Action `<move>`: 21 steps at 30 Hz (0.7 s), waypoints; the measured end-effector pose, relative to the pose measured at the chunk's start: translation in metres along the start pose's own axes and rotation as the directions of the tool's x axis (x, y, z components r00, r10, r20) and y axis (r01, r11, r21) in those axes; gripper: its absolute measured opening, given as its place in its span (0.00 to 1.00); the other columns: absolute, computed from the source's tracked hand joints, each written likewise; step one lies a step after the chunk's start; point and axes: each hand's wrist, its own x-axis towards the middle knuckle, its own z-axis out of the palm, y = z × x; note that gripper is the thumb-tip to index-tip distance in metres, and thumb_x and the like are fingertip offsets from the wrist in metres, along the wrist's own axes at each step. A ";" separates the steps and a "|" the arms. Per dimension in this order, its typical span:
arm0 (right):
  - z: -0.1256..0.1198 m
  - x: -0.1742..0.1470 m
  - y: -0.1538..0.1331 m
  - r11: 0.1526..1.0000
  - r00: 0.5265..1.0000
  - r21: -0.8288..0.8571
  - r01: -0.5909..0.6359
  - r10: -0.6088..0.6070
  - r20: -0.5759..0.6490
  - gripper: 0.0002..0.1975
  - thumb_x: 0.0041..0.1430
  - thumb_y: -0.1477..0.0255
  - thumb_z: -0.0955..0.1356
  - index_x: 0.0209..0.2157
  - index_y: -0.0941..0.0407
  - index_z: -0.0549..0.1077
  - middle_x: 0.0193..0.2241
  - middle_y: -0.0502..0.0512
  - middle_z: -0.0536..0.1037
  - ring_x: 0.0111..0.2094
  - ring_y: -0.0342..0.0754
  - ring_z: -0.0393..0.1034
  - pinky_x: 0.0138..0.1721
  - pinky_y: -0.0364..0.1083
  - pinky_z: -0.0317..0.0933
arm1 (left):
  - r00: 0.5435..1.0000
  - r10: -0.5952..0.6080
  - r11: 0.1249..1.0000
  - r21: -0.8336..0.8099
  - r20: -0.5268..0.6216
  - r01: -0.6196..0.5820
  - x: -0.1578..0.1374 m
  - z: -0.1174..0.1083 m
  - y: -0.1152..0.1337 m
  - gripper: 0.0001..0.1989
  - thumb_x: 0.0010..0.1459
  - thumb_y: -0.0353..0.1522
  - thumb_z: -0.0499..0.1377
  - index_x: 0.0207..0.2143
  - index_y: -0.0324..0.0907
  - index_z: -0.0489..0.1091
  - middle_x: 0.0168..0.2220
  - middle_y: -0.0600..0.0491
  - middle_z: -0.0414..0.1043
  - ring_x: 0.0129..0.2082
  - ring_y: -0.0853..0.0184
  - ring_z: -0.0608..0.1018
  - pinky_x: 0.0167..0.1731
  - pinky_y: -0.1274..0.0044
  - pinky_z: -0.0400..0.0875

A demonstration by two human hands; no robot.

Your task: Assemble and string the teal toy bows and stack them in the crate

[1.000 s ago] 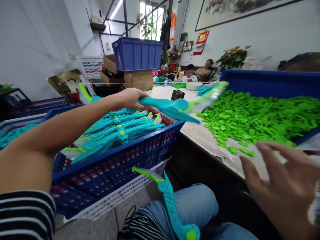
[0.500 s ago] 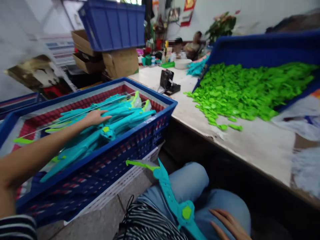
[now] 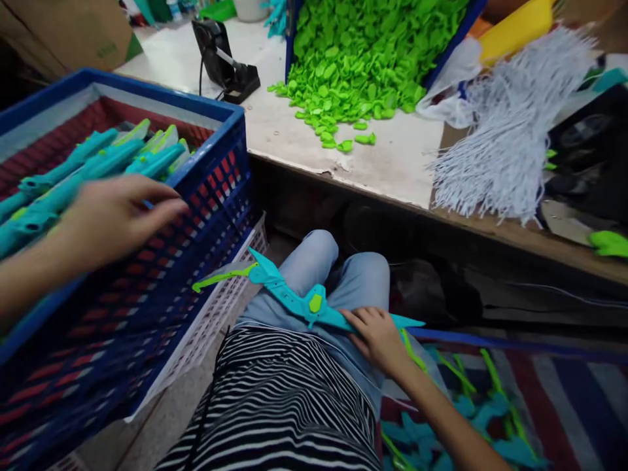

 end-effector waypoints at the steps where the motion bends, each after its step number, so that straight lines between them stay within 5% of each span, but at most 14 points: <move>1: 0.000 0.001 0.006 1.000 1.000 -0.006 -0.013 0.013 -0.008 0.21 0.57 0.73 0.64 0.53 0.55 0.69 0.38 0.59 0.74 0.41 0.53 0.63 0.43 0.51 0.54 | 0.991 0.065 0.989 -0.137 0.116 -0.049 -0.010 0.019 0.023 0.32 0.52 0.57 0.49 0.35 0.38 0.74 0.33 0.56 0.75 0.34 0.65 0.75 0.41 0.72 0.68; 4: 0.002 0.003 0.020 0.998 0.998 -0.023 -0.054 0.053 -0.018 0.21 0.57 0.72 0.65 0.53 0.55 0.69 0.38 0.58 0.74 0.42 0.54 0.62 0.44 0.51 0.53 | 0.881 0.107 0.923 -0.376 0.461 0.085 -0.051 0.088 0.054 0.22 0.52 0.48 0.54 0.35 0.41 0.75 0.34 0.50 0.78 0.34 0.61 0.78 0.35 0.73 0.72; 9: 0.007 -0.002 0.029 0.993 0.993 -0.035 -0.112 0.112 -0.023 0.20 0.59 0.69 0.64 0.53 0.56 0.69 0.38 0.59 0.75 0.41 0.54 0.62 0.43 0.51 0.52 | 0.828 0.014 0.880 -0.400 0.561 0.256 -0.116 0.175 0.042 0.18 0.50 0.40 0.55 0.41 0.40 0.73 0.43 0.45 0.76 0.43 0.57 0.77 0.42 0.70 0.71; 12: 0.009 -0.005 0.032 0.992 0.993 -0.034 -0.119 0.118 -0.031 0.19 0.60 0.67 0.63 0.52 0.55 0.70 0.38 0.59 0.74 0.40 0.55 0.62 0.42 0.51 0.53 | 0.784 -0.059 0.873 -0.348 0.617 0.340 -0.137 0.192 0.033 0.15 0.52 0.40 0.55 0.37 0.40 0.72 0.34 0.47 0.76 0.34 0.59 0.77 0.36 0.71 0.70; 17: 0.010 -0.009 0.033 0.993 0.992 0.012 -0.117 0.117 -0.036 0.19 0.61 0.64 0.61 0.51 0.54 0.70 0.39 0.60 0.74 0.41 0.55 0.63 0.43 0.52 0.56 | 0.781 -0.080 0.848 -0.370 0.619 0.380 -0.147 0.192 0.030 0.10 0.51 0.38 0.56 0.24 0.43 0.71 0.26 0.50 0.73 0.30 0.61 0.74 0.36 0.72 0.65; 19: 0.009 -0.012 0.034 0.992 0.993 0.049 -0.114 0.115 -0.019 0.20 0.62 0.62 0.61 0.52 0.54 0.69 0.40 0.60 0.74 0.41 0.55 0.64 0.43 0.52 0.58 | 0.776 -0.110 0.703 -0.503 0.621 0.503 -0.142 0.186 0.033 0.10 0.48 0.38 0.59 0.20 0.42 0.70 0.28 0.49 0.73 0.33 0.60 0.74 0.38 0.71 0.65; 21: 0.006 -0.013 0.034 0.990 0.993 0.084 -0.116 0.117 -0.003 0.21 0.62 0.58 0.61 0.51 0.53 0.69 0.40 0.61 0.74 0.41 0.55 0.66 0.43 0.53 0.59 | 0.737 -0.148 0.353 -0.661 0.659 0.662 -0.133 0.178 0.041 0.12 0.46 0.38 0.61 0.17 0.41 0.67 0.35 0.47 0.75 0.39 0.59 0.74 0.42 0.70 0.66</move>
